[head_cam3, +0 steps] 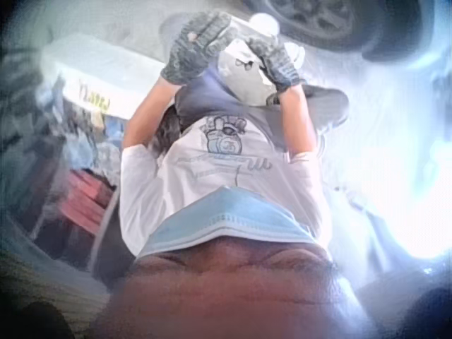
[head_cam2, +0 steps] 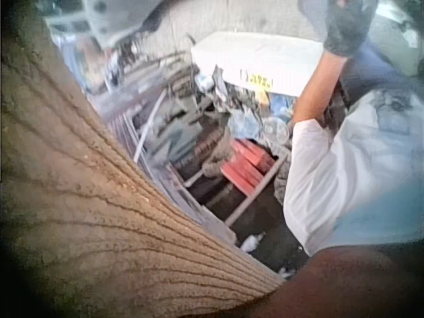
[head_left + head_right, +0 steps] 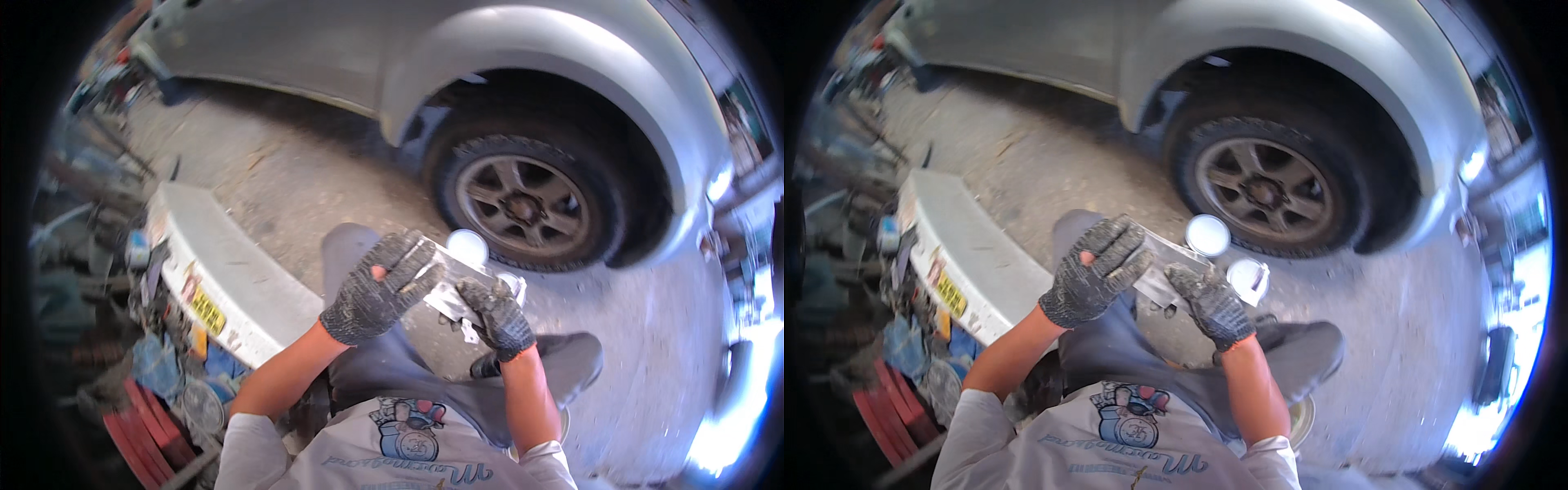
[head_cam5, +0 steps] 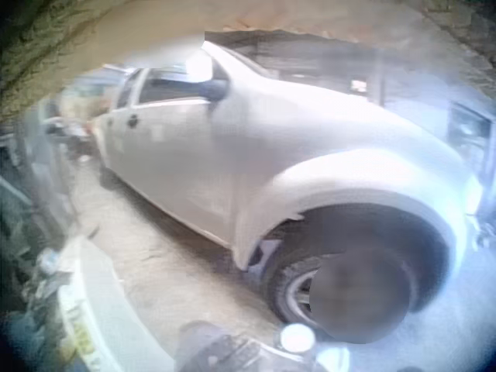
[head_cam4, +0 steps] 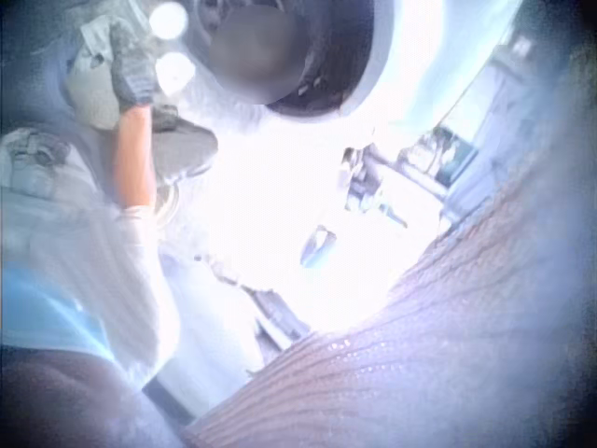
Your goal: The person sits on the floor next to a silver car and applies a white body filler to a metal panel using a putty knife. They scoop filler from a container, spread it onto the panel, and smooth the surface repeatedly.
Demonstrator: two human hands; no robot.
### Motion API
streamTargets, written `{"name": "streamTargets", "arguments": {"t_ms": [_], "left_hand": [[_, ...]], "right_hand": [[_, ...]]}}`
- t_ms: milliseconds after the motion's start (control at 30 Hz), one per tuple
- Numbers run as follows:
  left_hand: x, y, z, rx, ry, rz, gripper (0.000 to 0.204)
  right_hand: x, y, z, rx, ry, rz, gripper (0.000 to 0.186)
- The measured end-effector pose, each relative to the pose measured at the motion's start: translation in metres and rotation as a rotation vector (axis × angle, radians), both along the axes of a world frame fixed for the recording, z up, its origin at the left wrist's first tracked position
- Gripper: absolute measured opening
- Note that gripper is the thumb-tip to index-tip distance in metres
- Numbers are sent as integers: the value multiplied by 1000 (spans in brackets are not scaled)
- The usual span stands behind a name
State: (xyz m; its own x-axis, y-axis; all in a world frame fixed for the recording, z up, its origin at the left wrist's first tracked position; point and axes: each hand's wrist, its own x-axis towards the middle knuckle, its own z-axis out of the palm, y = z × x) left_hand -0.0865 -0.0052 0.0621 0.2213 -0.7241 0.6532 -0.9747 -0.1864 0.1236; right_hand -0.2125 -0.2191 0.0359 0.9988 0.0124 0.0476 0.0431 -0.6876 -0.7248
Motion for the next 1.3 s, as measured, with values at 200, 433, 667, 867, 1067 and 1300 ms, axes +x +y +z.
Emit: {"name": "streamTargets", "arguments": {"t_ms": [200, 433, 667, 867, 1067, 1300], "left_hand": [[-8, -36, -12, -270, 1093, 62, 36], [-13, -59, -30, 82, 1665, -3, 30], [-3, -51, -60, -689, 2063, 241, 18], [-38, -65, -59, -658, 2041, 61, 33], [-63, -78, -51, -361, 1926, 5, 33], [-72, -76, -46, 67, 1498, 29, 34]], "right_hand": [[-32, -18, 18, 537, 278, -461, 27], [-47, -25, -2, 537, 97, -445, 26], [-57, -53, -20, 1079, -80, -662, 26], [-53, -44, -8, 892, -39, -622, 28], [-46, -37, -12, 197, 390, -267, 52], [-44, -42, -26, 609, 139, -679, 29]]}}
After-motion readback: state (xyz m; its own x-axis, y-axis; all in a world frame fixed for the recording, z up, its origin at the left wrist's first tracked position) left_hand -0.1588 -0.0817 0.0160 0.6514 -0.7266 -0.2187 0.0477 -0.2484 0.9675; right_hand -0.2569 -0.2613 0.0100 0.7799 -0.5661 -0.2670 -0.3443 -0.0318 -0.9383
